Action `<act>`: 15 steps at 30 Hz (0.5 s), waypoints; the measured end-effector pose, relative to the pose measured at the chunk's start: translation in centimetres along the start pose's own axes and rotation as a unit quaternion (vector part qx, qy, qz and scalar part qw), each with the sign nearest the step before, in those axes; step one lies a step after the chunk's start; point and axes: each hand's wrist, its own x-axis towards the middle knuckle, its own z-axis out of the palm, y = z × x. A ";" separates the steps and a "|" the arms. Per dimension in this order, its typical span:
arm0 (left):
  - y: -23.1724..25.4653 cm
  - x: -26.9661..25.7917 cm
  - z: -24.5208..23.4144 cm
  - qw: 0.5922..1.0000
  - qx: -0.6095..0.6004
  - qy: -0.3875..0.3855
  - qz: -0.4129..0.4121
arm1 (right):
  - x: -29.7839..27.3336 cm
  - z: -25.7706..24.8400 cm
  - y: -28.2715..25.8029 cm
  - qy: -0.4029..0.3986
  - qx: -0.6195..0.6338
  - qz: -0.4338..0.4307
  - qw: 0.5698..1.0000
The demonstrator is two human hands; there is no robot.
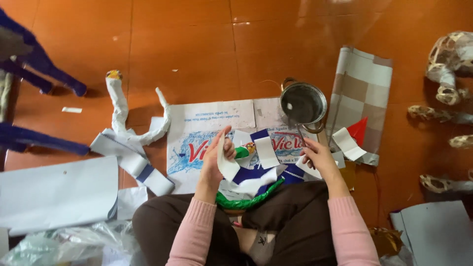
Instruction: Decorating a craft animal leg by wrapping it with white paper and colored foil or tape.
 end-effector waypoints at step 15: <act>-0.4 -0.1 -3.2 0.983 -0.166 -0.035 -0.067 | -11.9 3.1 -6.2 -0.108 -0.027 -0.162 0.980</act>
